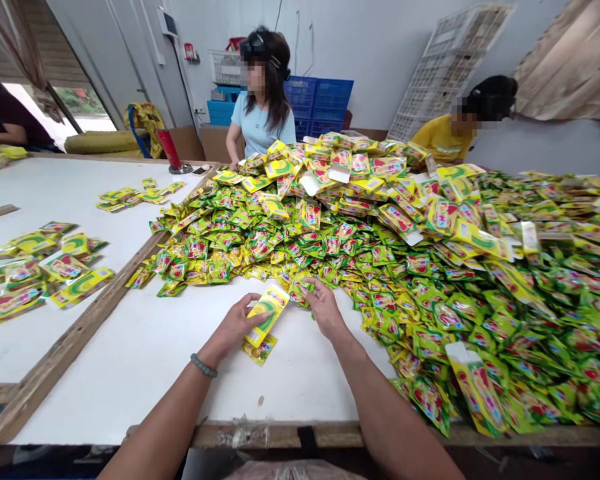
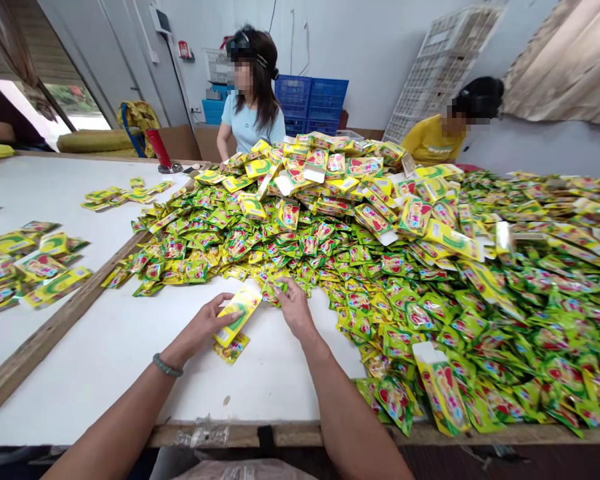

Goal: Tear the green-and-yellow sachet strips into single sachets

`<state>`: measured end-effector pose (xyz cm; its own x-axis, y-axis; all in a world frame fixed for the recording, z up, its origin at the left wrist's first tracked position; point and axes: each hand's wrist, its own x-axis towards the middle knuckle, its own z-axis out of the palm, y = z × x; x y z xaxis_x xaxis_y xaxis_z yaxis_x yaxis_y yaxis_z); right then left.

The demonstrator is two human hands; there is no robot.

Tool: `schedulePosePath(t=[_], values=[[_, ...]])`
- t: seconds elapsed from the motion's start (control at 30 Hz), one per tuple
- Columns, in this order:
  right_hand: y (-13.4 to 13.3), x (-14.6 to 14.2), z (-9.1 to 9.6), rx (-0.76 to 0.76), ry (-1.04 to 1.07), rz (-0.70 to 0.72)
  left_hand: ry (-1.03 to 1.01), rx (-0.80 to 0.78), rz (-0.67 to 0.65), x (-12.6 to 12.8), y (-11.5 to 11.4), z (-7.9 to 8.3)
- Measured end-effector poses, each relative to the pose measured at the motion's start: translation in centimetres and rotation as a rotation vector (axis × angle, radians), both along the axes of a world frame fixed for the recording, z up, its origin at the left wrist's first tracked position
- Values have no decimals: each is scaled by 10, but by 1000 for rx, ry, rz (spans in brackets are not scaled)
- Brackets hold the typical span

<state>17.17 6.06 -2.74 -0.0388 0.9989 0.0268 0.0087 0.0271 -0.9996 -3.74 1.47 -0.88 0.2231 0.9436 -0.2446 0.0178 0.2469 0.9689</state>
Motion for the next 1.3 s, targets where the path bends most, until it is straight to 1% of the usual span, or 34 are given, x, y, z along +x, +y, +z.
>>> schedulePosePath(t=[0.07,0.13,0.17,0.2,0.23,0.3,0.37,0.4,0.43,0.47,0.53,0.57,0.6,0.63,0.67,0.73,0.8,0.83,0.87,0.93,1.0,1.07,1.2,1.23,1.3], values=[[-2,-1,5,-48,75,13,-85,-50,89,-1,0,-3],[-5,-2,8,-85,83,65,-130,-72,156,-2,3,-5],[-6,-3,8,-86,58,105,-109,-61,177,-3,5,-5],[-8,-5,8,-77,16,146,-40,-23,192,-3,6,-6],[-10,-8,8,-65,-36,175,84,48,206,-2,6,-6],[-13,-16,5,-41,-159,186,470,254,224,3,4,-5],[-15,-22,3,-29,-285,140,884,460,203,11,0,-3],[-15,-25,3,-22,-338,111,1041,528,168,14,-2,-3],[-15,-26,2,-12,-379,78,1149,563,114,17,-3,-3],[-14,-26,2,-2,-402,44,1211,570,53,19,-4,-3],[-11,-23,1,13,-411,-17,1243,532,-38,19,-4,-2],[-10,-20,0,17,-403,-41,1234,492,-40,17,-3,-2],[-9,-17,0,14,-382,-58,1209,439,-11,14,-2,-1],[-7,-15,-1,1,-343,-70,1155,382,32,11,-1,0],[-7,-13,-1,-22,-279,-80,1057,330,69,8,0,2],[-5,-12,1,-71,-93,-101,728,239,97,2,0,5],[-4,-15,3,-82,102,-123,346,158,55,1,-1,7],[-4,-18,4,-76,166,-122,190,117,30,2,-2,8],[-4,-21,5,-69,195,-108,70,79,16,3,-2,8],[-4,-27,5,-60,170,-64,-87,35,15,5,-2,7],[-4,-29,4,-65,107,-29,-178,13,39,5,-2,6],[-5,-27,3,-72,53,2,-228,-19,35,3,-1,5],[-6,-20,3,-66,-62,157,-254,-82,-11,-1,0,6],[-6,-19,3,-51,-107,170,-252,-86,-7,-1,0,6],[-7,-17,5,-2,-218,129,-242,-87,23,-3,1,7]])
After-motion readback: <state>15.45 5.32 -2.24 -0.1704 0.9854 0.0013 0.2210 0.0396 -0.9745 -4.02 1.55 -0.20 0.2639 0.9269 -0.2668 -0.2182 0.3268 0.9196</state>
